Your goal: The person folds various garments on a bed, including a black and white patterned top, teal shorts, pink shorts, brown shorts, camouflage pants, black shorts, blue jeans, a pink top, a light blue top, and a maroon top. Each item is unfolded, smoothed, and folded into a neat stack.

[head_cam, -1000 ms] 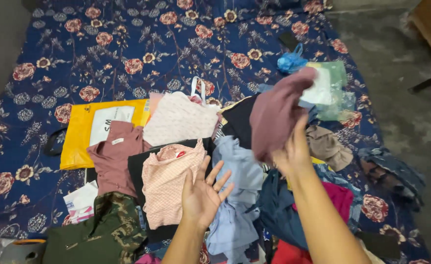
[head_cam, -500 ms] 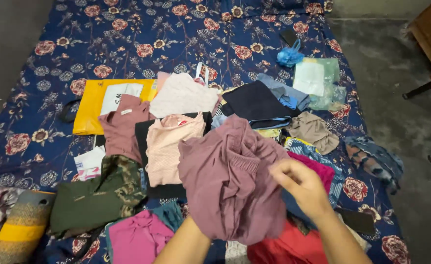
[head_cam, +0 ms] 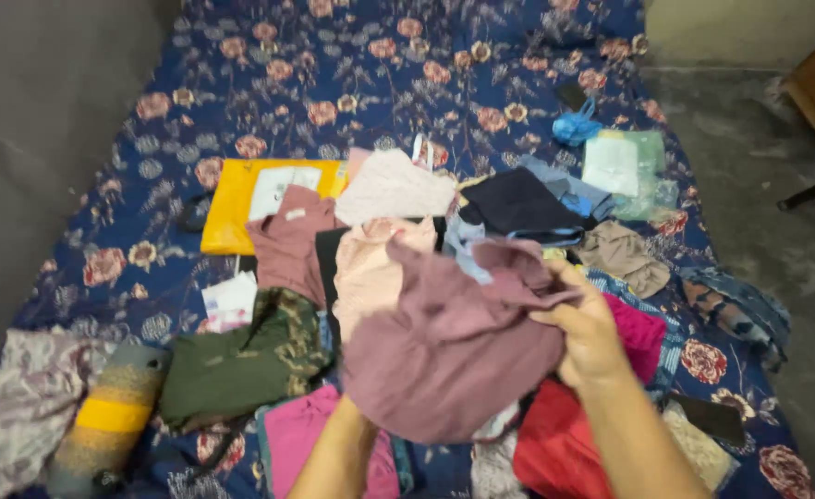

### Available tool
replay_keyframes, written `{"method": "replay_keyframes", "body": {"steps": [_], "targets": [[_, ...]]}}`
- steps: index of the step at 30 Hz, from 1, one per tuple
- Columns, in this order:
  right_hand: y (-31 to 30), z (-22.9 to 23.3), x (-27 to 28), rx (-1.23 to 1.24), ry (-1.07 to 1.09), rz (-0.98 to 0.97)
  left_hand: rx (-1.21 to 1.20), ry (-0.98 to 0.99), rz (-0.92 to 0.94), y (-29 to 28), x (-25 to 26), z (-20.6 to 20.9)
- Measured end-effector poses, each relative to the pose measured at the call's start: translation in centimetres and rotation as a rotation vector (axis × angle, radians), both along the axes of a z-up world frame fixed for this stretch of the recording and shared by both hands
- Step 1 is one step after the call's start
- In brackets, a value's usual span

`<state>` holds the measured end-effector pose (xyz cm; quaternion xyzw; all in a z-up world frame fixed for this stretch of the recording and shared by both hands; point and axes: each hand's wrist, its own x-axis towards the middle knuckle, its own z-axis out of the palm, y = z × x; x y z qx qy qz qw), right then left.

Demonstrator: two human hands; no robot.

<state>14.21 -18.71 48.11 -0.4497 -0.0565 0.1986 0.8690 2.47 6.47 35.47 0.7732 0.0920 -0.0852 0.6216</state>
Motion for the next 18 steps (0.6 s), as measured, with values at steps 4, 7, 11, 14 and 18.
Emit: {"method": "replay_keyframes", "body": {"steps": [4,7,11,14,18], "targets": [[-1.0,5.1,2.4,-0.188,-0.343,0.065,0.267,-0.117,-0.117,3.4,2.9,3.4],[0.9,8.6,2.3,-0.422,-0.554,0.235,0.304,-0.443,-0.072,1.2,4.1,14.4],[3.6,17.8,1.6,-1.01,-1.144,0.247,0.181,-0.844,-0.129,-1.5,7.8,21.4],[3.4,21.6,3.7,-0.994,-1.238,0.126,0.119,-0.681,-0.059,-1.7,9.5,23.6],[0.8,26.4,4.6,-1.225,-1.286,0.104,0.253,-0.558,-0.016,-0.5,12.0,24.7]]}}
